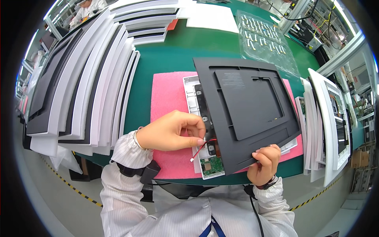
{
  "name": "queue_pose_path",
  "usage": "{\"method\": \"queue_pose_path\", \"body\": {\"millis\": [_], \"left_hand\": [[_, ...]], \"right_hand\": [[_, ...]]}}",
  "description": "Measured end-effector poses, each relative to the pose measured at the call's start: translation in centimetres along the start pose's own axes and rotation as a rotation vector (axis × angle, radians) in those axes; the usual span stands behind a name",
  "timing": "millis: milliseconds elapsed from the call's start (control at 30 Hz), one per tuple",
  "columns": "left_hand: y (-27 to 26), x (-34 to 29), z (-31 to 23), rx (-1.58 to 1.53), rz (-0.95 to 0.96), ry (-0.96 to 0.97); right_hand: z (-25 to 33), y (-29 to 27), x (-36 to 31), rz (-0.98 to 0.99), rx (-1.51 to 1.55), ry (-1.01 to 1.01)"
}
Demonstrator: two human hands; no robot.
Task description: The person assembles an electronic device, likely a monitor, by connecting a ribbon cable to the circuit board and attaching a black backplate. They handle the components by hand, aligning the backplate and securing it to the main unit on a pink anti-static mat.
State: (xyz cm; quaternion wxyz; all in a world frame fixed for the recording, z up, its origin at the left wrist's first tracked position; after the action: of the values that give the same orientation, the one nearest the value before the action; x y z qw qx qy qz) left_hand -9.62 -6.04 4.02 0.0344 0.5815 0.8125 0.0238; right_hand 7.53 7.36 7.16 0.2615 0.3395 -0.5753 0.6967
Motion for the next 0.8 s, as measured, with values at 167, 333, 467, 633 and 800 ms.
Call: {"method": "queue_pose_path", "body": {"millis": [167,333,467,633,800], "left_hand": [[0.3,0.5,-0.5,0.085,-0.037,-0.003],[0.5,0.4,-0.4,0.191,-0.061,-0.001],[0.1,0.1,-0.5,0.298,-0.12,0.069],[0.1,-0.1,-0.9,0.412,-0.151,-0.006],[0.6,-0.2,0.3,0.219,-0.178,-0.147]], "right_hand": [[-0.2,0.2,-0.3,0.023,-0.014,0.006],[0.1,0.3,-0.2,0.045,-0.028,-0.008],[0.3,0.3,-0.2,0.056,-0.056,-0.013],[0.3,0.2,-0.1,0.03,-0.013,-0.009],[0.2,0.3,-0.3,0.013,-0.02,-0.024]]}}
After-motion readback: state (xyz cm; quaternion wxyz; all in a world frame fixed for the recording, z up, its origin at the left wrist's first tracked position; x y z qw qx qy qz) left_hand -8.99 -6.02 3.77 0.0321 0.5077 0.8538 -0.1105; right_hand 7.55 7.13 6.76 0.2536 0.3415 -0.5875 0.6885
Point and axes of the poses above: each hand's wrist, its own x-axis towards the middle knuckle, its own y-axis out of the palm, z = x × y, the point moved 10 cm from there along x, towards the middle knuckle, and after that the axes turned 10 degrees about -x, right-handed, at the moved point
